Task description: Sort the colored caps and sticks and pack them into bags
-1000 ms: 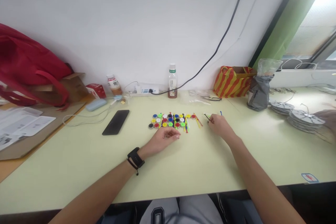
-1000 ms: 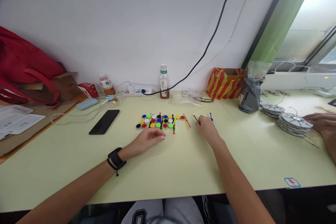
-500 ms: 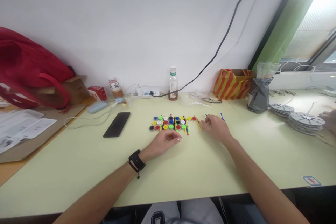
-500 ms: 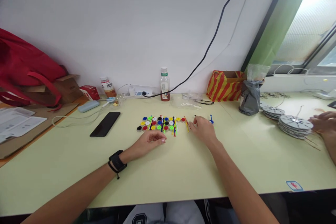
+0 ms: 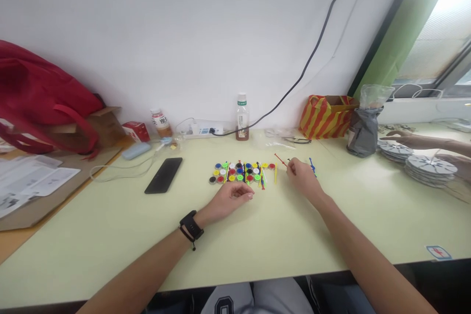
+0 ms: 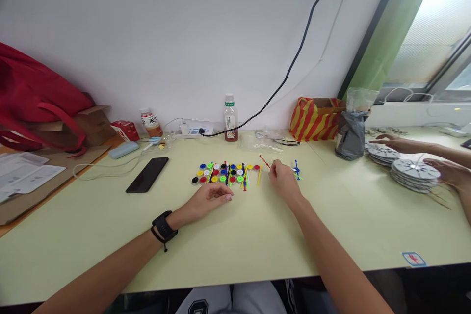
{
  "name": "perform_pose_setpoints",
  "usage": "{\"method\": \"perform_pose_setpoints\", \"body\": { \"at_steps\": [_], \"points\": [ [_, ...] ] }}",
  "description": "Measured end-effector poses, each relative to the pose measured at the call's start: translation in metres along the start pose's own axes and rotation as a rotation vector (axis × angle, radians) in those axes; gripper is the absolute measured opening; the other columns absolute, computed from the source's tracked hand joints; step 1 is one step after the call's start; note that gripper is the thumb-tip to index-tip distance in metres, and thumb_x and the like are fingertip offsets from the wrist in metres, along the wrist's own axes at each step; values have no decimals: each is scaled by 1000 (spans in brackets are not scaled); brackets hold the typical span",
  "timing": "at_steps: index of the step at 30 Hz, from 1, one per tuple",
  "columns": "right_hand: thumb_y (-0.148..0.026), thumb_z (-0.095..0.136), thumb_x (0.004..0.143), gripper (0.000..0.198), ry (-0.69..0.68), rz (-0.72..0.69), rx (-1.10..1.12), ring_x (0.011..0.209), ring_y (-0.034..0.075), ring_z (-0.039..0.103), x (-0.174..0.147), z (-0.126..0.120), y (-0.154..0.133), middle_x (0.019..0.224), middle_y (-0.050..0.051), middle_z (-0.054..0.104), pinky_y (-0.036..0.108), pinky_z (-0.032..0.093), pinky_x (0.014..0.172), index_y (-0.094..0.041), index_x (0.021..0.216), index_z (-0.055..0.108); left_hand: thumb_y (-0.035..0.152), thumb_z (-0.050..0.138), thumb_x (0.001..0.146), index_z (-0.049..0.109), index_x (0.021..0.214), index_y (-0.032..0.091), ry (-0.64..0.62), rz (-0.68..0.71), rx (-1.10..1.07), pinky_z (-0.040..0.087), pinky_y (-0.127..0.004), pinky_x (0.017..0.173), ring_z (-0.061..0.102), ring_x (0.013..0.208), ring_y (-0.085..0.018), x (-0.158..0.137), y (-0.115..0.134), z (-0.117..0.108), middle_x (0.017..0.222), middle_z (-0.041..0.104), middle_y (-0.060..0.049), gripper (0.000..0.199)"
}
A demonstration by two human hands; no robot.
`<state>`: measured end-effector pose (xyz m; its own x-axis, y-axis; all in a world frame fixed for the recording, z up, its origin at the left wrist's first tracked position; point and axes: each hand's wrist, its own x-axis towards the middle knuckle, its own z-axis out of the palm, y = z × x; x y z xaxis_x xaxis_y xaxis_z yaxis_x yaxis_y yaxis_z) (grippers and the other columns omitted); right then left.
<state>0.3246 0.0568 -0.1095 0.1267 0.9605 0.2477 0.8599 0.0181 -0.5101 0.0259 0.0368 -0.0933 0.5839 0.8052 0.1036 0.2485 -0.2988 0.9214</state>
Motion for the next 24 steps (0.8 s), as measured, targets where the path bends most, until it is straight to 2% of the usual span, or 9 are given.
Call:
{"method": "perform_pose_setpoints", "body": {
  "at_steps": [5, 9, 12, 15, 20, 24],
  "points": [
    [-20, 45, 89, 8, 101, -20, 69, 68, 20, 56, 0, -10, 0, 77, 6, 64, 29, 36, 62, -23, 84, 50, 43, 69, 92, 76, 95, 17, 9, 5, 0, 52, -32, 82, 67, 90, -20, 0, 0, 0, 98, 75, -8, 26],
    [-21, 50, 86, 4, 116, -114, 206, 59, 17, 50, -7, -18, -8, 67, 0, 59, 28, 38, 61, -24, 88, 53, 42, 69, 92, 76, 94, 17, 7, 6, 1, 52, -32, 83, 67, 90, -20, 0, 1, 0, 98, 75, -8, 26],
    [-21, 55, 80, 4, 124, -117, 259, 57, 16, 49, -11, -22, -13, 62, -3, 55, 27, 39, 59, -24, 82, 54, 42, 68, 92, 76, 95, 17, 5, 3, 5, 52, -32, 83, 67, 90, -20, -1, 1, 0, 98, 75, -8, 26],
    [-24, 59, 77, 5, 82, -79, 306, 56, 15, 50, -13, -24, -16, 61, -2, 57, 26, 39, 57, -23, 75, 54, 41, 68, 93, 76, 95, 17, -2, 5, 8, 52, -32, 84, 67, 91, -20, -1, 1, 0, 99, 75, -8, 25],
    [-26, 60, 74, 6, -106, -104, 384, 54, 14, 49, -13, -23, -19, 60, -2, 57, 25, 38, 53, -22, 73, 56, 42, 68, 93, 76, 95, 17, -4, 8, 15, 53, -33, 84, 67, 90, -20, -1, 3, 0, 98, 75, -8, 26],
    [-24, 60, 73, 7, -92, -84, 305, 53, 14, 47, -11, -24, -15, 57, -3, 55, 25, 37, 54, -22, 69, 54, 42, 68, 92, 76, 95, 17, -20, 8, 10, 53, -33, 84, 67, 90, -21, -1, 5, -1, 98, 75, -8, 26]
  ]
}}
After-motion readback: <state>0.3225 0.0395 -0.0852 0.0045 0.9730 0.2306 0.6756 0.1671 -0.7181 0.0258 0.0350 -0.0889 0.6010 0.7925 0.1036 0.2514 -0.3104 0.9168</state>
